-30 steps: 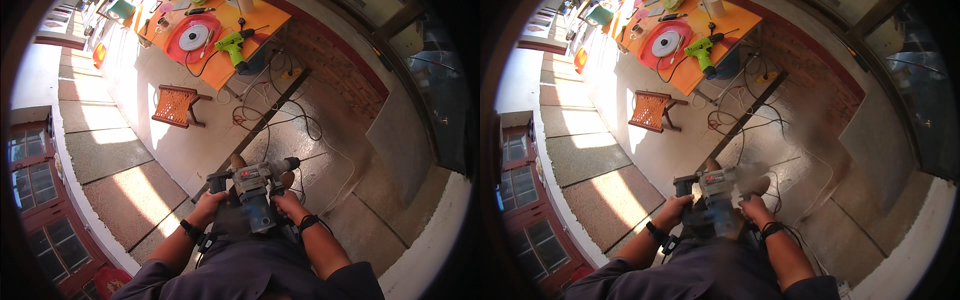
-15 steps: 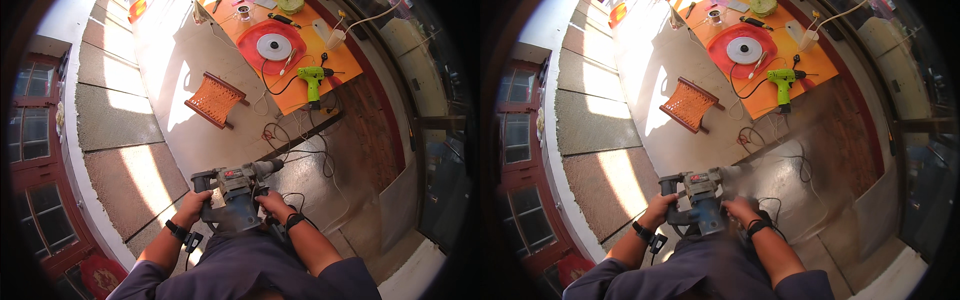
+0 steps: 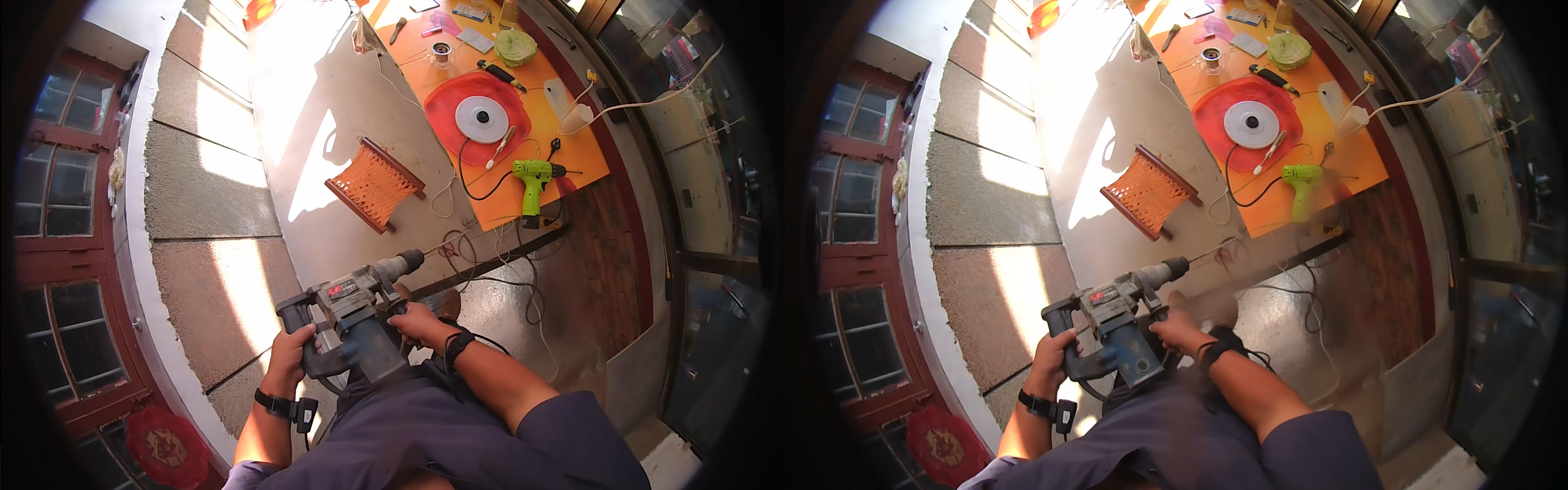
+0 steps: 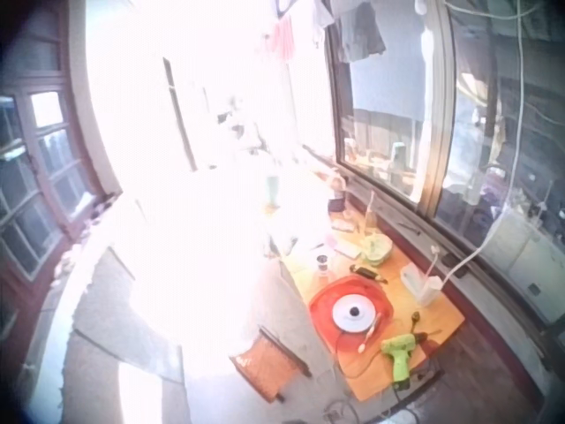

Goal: The person picks up a hammer drill and kneels on the floor to drill multiple holes into a brick wall section. After drilling, the person stands up and places the drill on a nearby table.

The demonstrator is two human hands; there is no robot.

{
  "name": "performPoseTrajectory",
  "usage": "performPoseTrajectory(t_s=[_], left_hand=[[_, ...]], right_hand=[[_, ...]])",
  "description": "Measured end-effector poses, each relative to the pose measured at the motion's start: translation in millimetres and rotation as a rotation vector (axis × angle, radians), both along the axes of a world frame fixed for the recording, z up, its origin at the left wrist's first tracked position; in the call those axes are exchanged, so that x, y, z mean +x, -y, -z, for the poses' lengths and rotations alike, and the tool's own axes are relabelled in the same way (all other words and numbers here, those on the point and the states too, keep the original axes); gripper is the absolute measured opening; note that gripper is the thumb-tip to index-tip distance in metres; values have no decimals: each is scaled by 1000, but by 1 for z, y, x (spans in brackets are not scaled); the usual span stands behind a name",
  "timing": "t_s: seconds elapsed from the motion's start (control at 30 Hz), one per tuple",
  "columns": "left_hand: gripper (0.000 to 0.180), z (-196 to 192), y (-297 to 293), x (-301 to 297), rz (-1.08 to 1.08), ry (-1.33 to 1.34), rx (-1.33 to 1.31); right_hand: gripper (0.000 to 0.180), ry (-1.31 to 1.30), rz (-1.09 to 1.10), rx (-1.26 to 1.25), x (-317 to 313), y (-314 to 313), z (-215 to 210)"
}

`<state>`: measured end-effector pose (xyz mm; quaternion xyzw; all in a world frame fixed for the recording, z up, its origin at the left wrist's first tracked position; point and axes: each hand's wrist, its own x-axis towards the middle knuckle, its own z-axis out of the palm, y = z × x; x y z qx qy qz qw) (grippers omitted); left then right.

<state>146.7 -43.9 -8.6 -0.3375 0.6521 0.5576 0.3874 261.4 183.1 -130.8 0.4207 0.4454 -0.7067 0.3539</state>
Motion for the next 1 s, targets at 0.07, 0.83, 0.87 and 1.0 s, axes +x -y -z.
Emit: performPoseTrajectory(t_s=[0.07,0.83,0.87,1.0], left_hand=[[16,-1,16,-57,-10,-33,36],[11,34,7,-783,165,-4,97],[11,34,-8,-797,169,-18,88],[12,50,-66,-851,246,-19,159]], right_hand=[[21,-25,-97,2,-63,11,1],[24,-82,165,104,-740,21,13],[23,-88,176,100,-753,8,17],[21,-105,186,74,-796,-40,59]])
